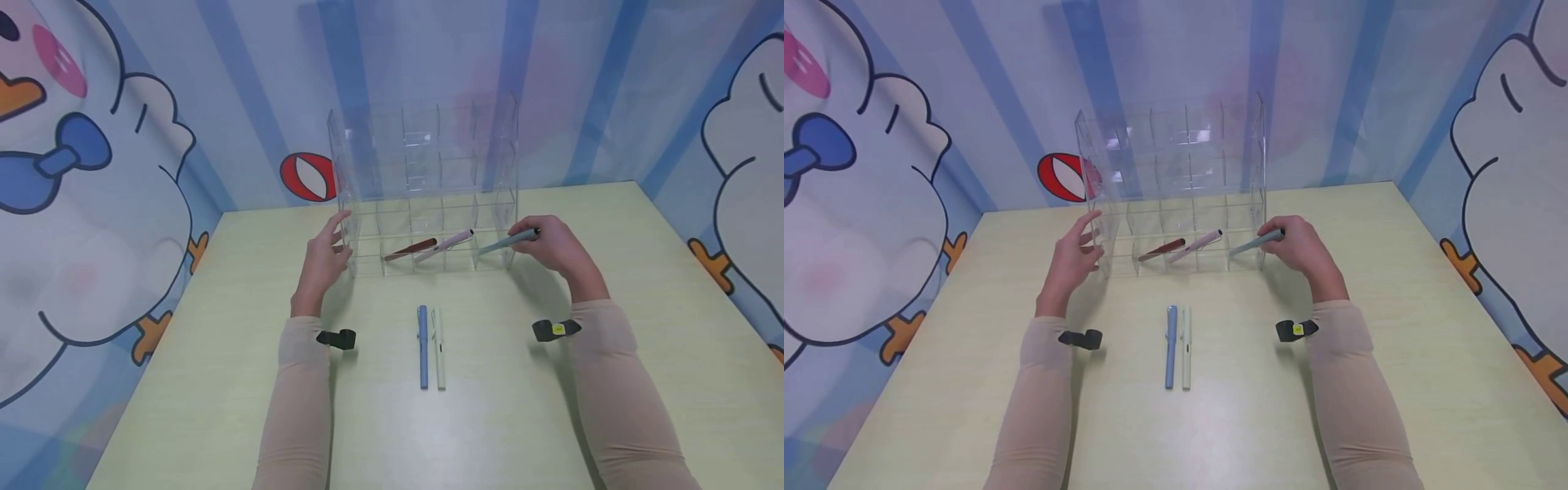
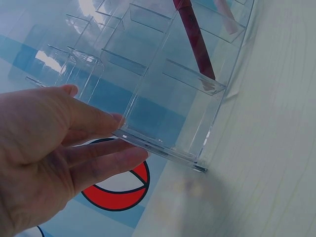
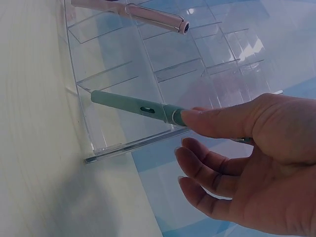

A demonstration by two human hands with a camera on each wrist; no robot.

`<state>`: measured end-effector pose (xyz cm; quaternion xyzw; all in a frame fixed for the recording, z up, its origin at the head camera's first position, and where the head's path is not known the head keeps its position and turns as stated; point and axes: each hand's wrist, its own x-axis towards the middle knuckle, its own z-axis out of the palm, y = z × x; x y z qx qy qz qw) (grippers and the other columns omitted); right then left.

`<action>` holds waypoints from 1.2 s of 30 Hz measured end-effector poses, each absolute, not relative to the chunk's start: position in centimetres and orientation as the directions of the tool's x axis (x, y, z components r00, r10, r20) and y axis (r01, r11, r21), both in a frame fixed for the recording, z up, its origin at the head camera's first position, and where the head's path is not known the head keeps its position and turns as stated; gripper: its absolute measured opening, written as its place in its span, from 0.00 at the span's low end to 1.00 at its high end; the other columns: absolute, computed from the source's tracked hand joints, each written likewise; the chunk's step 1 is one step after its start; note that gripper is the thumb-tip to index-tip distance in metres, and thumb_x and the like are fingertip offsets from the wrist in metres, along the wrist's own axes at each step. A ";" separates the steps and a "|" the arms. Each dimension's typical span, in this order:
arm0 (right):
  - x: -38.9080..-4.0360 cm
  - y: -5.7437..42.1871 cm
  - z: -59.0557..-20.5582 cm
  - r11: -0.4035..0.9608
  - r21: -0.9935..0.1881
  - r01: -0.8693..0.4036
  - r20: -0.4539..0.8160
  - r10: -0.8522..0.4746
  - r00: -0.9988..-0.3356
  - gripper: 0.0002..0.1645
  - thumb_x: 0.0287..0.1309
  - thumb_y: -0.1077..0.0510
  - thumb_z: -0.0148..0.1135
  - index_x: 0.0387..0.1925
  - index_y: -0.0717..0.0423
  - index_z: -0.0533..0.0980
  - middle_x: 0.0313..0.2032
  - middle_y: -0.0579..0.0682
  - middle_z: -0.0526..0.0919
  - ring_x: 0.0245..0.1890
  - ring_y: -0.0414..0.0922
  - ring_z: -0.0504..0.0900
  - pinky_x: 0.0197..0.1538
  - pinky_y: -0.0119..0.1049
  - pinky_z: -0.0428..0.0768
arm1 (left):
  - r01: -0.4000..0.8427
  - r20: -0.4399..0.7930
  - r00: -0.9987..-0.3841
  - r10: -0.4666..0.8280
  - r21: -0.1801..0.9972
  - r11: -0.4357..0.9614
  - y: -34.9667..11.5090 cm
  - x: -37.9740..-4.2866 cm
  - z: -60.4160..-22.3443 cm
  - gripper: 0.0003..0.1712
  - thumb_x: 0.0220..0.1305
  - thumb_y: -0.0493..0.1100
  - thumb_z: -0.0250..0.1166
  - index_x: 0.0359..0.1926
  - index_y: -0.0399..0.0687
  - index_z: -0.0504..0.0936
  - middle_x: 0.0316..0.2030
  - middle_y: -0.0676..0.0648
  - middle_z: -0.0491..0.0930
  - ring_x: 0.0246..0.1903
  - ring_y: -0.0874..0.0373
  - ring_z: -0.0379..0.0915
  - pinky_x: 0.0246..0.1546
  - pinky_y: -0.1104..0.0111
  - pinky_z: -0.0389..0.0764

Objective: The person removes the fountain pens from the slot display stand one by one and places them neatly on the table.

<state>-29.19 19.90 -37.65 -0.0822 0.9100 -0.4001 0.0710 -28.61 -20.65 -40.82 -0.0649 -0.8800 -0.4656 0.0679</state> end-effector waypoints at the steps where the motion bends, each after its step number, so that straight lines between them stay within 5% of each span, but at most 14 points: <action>1: -29.2 19.9 -37.7 0.667 -0.740 -0.093 -0.063 -0.206 -0.977 0.15 0.67 0.63 0.60 0.53 0.64 0.78 0.48 0.64 0.80 0.42 0.55 0.75 0.42 0.45 0.74 | 0.176 0.178 -0.983 0.051 0.811 0.558 -20.6 -28.6 -40.8 0.42 0.67 0.27 0.61 0.76 0.61 0.60 0.69 0.35 0.67 0.59 0.38 0.75 0.46 0.53 0.84; 13: -29.1 19.8 -37.5 0.673 -0.732 -0.105 -0.043 -0.200 -0.979 0.18 0.68 0.55 0.61 0.52 0.64 0.79 0.44 0.61 0.81 0.39 0.52 0.75 0.40 0.43 0.74 | 0.144 0.149 -0.988 0.036 0.819 0.555 -20.5 -28.4 -40.6 0.43 0.68 0.28 0.61 0.75 0.69 0.60 0.70 0.37 0.66 0.60 0.39 0.74 0.48 0.52 0.83; 29: -28.3 19.6 -36.4 0.626 -0.767 -0.143 0.070 -0.140 -0.988 0.20 0.67 0.51 0.62 0.51 0.63 0.79 0.43 0.60 0.83 0.41 0.54 0.79 0.41 0.43 0.76 | 0.148 0.151 -0.988 0.040 0.824 0.547 -20.6 -28.6 -40.7 0.43 0.67 0.28 0.61 0.76 0.63 0.59 0.70 0.36 0.65 0.60 0.38 0.73 0.47 0.52 0.83; 36: -27.7 19.5 -35.5 0.602 -0.778 -0.182 0.164 -0.086 -0.983 0.19 0.66 0.49 0.64 0.46 0.62 0.82 0.37 0.56 0.83 0.33 0.48 0.76 0.34 0.38 0.72 | 0.133 0.137 -0.990 0.035 0.822 0.554 -20.5 -28.6 -40.6 0.43 0.68 0.28 0.61 0.76 0.65 0.59 0.71 0.38 0.64 0.61 0.38 0.73 0.49 0.52 0.83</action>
